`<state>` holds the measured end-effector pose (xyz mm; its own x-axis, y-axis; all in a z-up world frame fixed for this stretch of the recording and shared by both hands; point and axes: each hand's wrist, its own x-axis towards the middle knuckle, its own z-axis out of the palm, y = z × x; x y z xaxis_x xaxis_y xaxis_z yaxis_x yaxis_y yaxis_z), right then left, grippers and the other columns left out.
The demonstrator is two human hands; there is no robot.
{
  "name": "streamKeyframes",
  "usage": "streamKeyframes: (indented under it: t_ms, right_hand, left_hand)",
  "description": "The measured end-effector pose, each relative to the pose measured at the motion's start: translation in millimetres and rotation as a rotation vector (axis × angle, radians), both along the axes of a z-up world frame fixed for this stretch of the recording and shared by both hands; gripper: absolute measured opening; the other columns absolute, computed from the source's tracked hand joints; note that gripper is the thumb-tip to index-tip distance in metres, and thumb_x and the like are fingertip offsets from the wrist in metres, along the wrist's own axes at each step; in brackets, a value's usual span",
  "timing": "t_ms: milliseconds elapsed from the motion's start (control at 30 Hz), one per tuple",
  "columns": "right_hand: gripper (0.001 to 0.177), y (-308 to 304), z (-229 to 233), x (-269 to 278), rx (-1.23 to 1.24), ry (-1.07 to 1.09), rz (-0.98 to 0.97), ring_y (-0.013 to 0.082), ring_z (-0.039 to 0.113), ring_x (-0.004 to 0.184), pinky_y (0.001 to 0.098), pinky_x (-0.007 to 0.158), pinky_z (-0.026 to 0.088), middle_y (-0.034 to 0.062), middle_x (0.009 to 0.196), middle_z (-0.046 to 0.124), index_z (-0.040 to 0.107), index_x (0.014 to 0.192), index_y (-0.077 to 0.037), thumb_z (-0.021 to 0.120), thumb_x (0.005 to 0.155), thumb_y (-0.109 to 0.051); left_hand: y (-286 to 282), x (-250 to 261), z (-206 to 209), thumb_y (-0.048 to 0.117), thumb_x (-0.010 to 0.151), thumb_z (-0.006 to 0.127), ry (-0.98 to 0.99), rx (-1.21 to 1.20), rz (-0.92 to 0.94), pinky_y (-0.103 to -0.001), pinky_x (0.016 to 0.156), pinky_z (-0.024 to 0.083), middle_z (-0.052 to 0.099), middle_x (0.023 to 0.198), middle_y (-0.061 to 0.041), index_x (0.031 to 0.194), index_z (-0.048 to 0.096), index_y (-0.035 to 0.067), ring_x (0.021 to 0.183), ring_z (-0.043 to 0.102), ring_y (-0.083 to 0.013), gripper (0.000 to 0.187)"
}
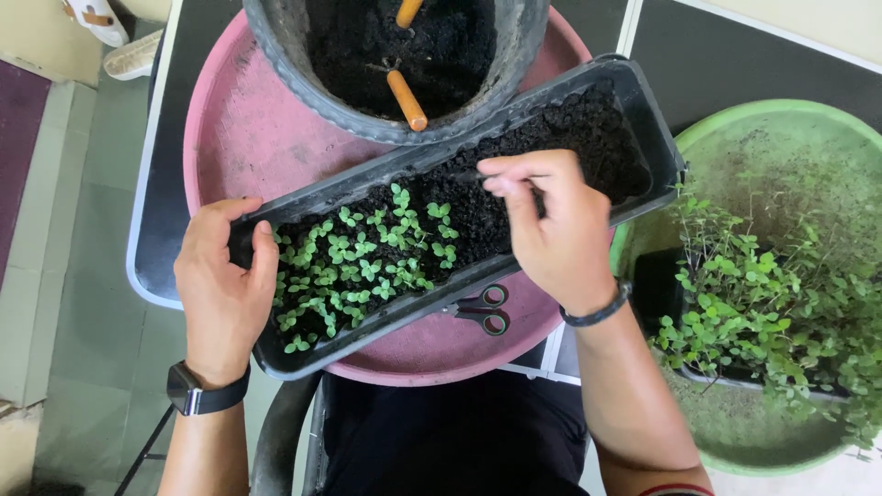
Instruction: Transplanting small seedlings into a tray of soil and trimming plants using scissors.
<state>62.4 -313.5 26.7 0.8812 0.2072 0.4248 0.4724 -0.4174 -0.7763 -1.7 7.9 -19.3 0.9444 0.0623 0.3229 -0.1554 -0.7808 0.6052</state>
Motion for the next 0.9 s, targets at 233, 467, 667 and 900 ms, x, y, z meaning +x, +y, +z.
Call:
streamKeyframes:
  t_ms: [233,467,667,900]
  right_hand:
    - [0.003,-4,-2,-7,0.005,-0.071,-0.114,0.0286,0.078,0.085,0.0362,0.077,0.062,0.0159,0.103,0.077,0.057,0.107,0.003,0.056,0.107,0.000]
    - [0.003,4,0,-9,0.008,-0.072,-0.098,0.0287,0.078,0.086,0.0360,0.078,0.062,0.0149,0.102,0.078,0.058,0.104,0.002,0.058,0.106,0.001]
    - [0.003,4,-7,-6,0.007,-0.059,-0.059,0.0294,0.078,0.087,0.0364,0.079,0.061,0.0141,0.102,0.079,0.060,0.103,0.001,0.059,0.105,0.000]
    - [0.005,5,-12,-11,0.050,-0.075,-0.041,0.0274,0.079,0.089,0.0343,0.081,0.061,0.0132,0.101,0.078,0.059,0.100,0.001,0.061,0.104,-0.001]
  left_hand:
    - [-2,1,2,-0.002,0.107,0.064,-0.010,-0.028,0.006,-0.050,0.083,0.053,0.067,0.105,-0.021,0.125,0.068,0.000,0.095,0.066,-0.0462,0.019]
    - [-2,1,2,-0.001,0.106,0.065,-0.009,-0.024,0.007,-0.049,0.083,0.053,0.067,0.105,-0.020,0.124,0.069,0.001,0.095,0.066,-0.0442,0.019]
    - [-3,3,4,0.000,0.106,0.064,-0.006,-0.035,0.006,-0.048,0.083,0.053,0.066,0.105,-0.019,0.124,0.068,0.001,0.095,0.067,-0.0426,0.019]
    - [-3,2,4,-0.001,0.105,0.066,-0.011,-0.023,0.021,-0.050,0.082,0.054,0.067,0.104,-0.021,0.124,0.069,0.001,0.093,0.066,-0.0451,0.019]
